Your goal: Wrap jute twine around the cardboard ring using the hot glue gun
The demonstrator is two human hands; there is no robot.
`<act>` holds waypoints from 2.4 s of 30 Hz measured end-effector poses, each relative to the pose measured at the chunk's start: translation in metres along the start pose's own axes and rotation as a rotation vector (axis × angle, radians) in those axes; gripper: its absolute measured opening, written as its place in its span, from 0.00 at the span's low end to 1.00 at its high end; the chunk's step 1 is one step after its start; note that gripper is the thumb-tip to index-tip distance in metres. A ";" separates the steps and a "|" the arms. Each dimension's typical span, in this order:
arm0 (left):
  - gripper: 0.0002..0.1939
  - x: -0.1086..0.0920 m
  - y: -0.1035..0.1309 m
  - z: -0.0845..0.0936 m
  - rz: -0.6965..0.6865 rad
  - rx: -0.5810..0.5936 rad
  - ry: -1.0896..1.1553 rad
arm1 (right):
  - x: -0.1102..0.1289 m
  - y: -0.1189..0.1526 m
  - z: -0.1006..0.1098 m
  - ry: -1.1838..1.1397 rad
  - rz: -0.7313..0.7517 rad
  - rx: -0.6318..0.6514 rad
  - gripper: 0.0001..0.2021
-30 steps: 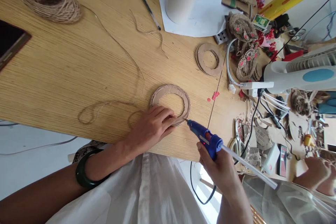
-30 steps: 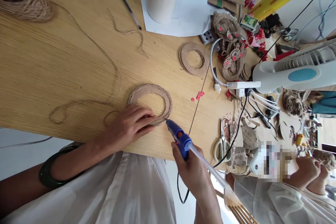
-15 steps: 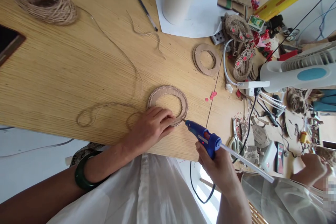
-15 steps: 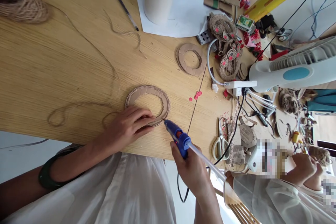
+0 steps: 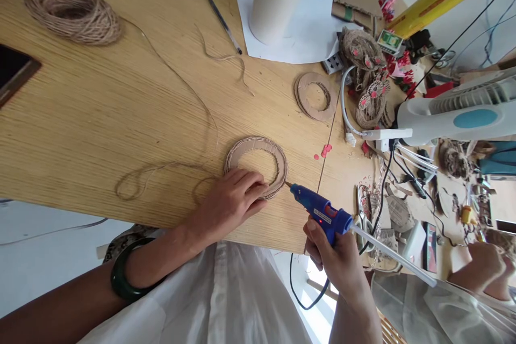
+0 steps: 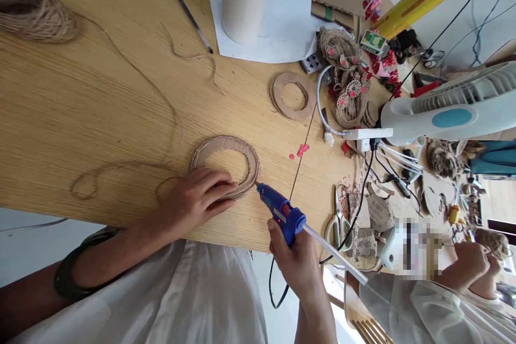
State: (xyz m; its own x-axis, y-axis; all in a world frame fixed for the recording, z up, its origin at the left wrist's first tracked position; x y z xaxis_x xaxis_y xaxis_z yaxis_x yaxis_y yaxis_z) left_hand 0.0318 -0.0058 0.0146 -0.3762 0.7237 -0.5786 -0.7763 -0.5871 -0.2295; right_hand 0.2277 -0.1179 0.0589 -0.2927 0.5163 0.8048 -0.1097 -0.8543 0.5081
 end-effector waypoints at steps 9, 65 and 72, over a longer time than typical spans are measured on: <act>0.09 -0.001 -0.001 0.001 -0.008 -0.011 -0.049 | -0.006 -0.010 -0.007 -0.057 -0.064 0.042 0.20; 0.06 -0.005 -0.004 0.001 -0.089 -0.015 -0.095 | -0.020 -0.028 -0.004 -0.534 -0.059 0.096 0.20; 0.07 -0.006 -0.004 0.002 -0.088 -0.007 -0.099 | -0.017 -0.034 -0.003 -0.585 -0.055 0.091 0.20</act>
State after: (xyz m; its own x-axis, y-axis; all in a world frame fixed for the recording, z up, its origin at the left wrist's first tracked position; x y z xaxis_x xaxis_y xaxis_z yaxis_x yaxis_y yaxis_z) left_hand 0.0358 -0.0067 0.0205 -0.3553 0.8046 -0.4757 -0.8051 -0.5221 -0.2817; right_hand 0.2335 -0.0982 0.0267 0.2857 0.5295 0.7988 -0.0209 -0.8299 0.5576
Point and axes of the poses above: each hand's wrist, its own y-axis away from the middle knuckle, its own z-axis out of the back of the hand, x = y × z, the point moved 4 cm from there along -y, towards the middle knuckle, and after that the axes turned 10 degrees about x, right-handed, at the moved point
